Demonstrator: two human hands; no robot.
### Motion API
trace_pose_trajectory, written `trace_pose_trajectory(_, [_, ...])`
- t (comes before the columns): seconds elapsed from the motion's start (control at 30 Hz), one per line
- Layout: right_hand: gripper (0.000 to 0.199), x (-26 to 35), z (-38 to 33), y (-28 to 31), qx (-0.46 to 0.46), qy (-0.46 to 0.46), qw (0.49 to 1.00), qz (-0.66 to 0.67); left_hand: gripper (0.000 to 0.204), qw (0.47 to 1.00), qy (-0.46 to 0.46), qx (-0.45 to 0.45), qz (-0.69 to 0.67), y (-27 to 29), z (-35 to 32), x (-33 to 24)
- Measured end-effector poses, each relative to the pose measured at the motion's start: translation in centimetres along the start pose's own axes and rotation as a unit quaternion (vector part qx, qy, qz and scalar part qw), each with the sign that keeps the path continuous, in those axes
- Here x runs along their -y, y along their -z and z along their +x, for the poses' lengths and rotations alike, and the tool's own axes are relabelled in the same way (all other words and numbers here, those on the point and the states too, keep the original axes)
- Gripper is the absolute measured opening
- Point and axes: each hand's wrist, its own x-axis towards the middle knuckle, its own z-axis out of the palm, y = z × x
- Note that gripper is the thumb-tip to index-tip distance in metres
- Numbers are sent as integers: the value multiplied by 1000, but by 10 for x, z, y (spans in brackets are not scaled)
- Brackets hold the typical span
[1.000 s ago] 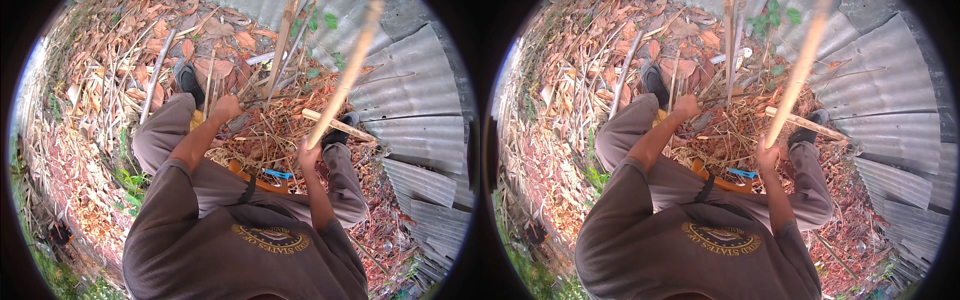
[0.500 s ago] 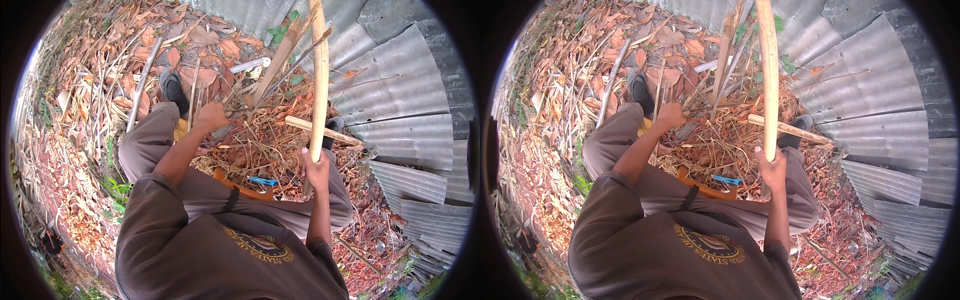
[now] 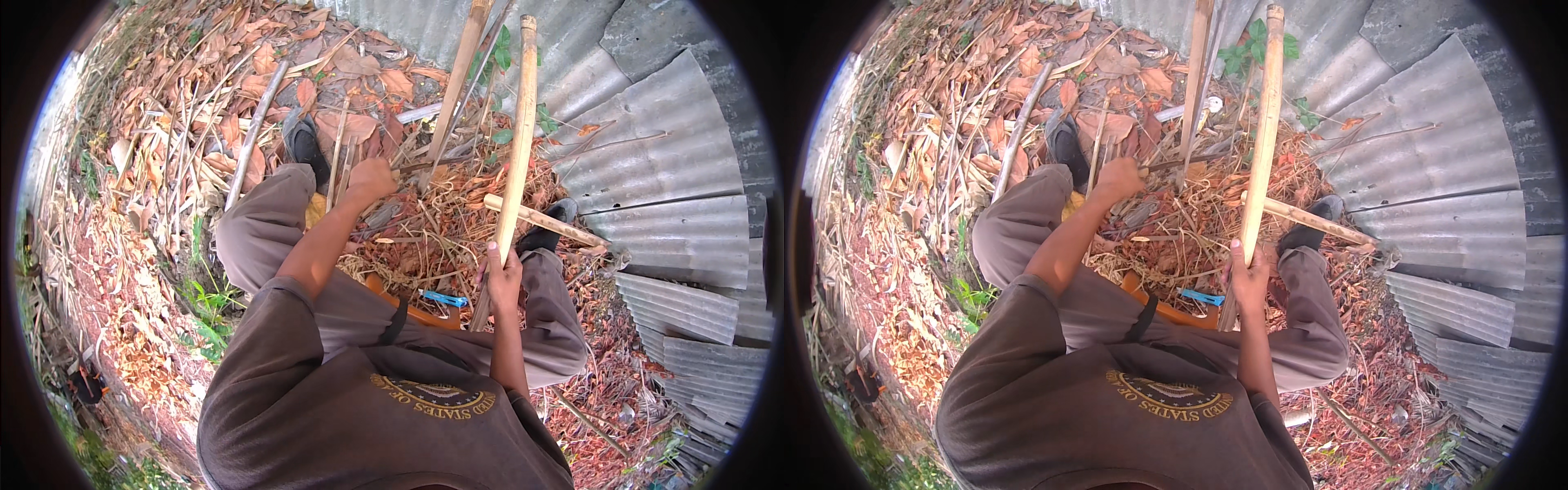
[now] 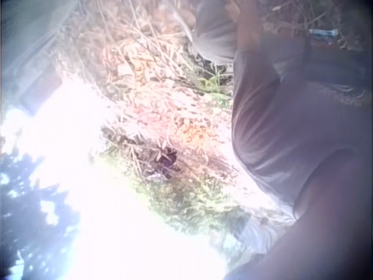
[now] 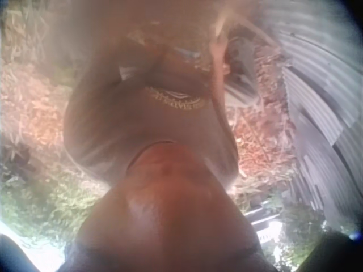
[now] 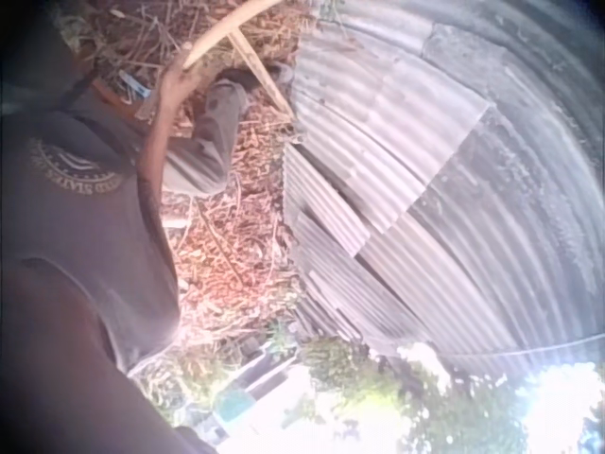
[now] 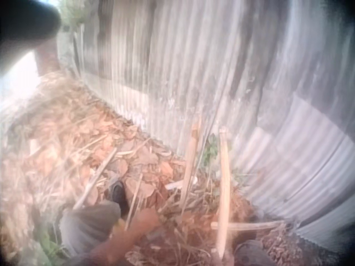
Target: The person sits on the ground and uses a large knife to cut and split bamboo stalks. They repeatedly strike the bamboo against a wooden block to split it into smaller pieces and then use the knife to further process the material.
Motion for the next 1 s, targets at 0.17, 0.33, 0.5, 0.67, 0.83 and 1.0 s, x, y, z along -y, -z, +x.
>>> trace_pose_trajectory(0.17, [28, 6, 3, -5, 50, -44, 997, 41, 35, 999, -15, -9, 32, 18, 12, 1])
trace_pose_trajectory(0.33, [39, 17, 7, -3, 165, -168, 935, 264, 33, 1000, -1, -4, 16, 1, 38, 10])
trace_pose_trajectory(0.5, [43, 8, 12, 3, 167, -179, 938, 244, 33, 999, -8, -23, 21, 12, 48, 16])
trace_pose_trajectory(0.67, [47, -6, 19, 16, 217, -204, 913, 279, 34, 999, -20, -13, 29, 15, 44, 12])
trace_pose_trajectory(0.83, [53, -24, 26, 15, 354, -219, 785, 459, 35, 999, 10, -28, 24, -12, 57, 22])
trace_pose_trajectory(1.0, [45, -26, 39, -5, 128, -191, 969, 87, 35, 999, 33, -27, -26, -29, 47, 16])
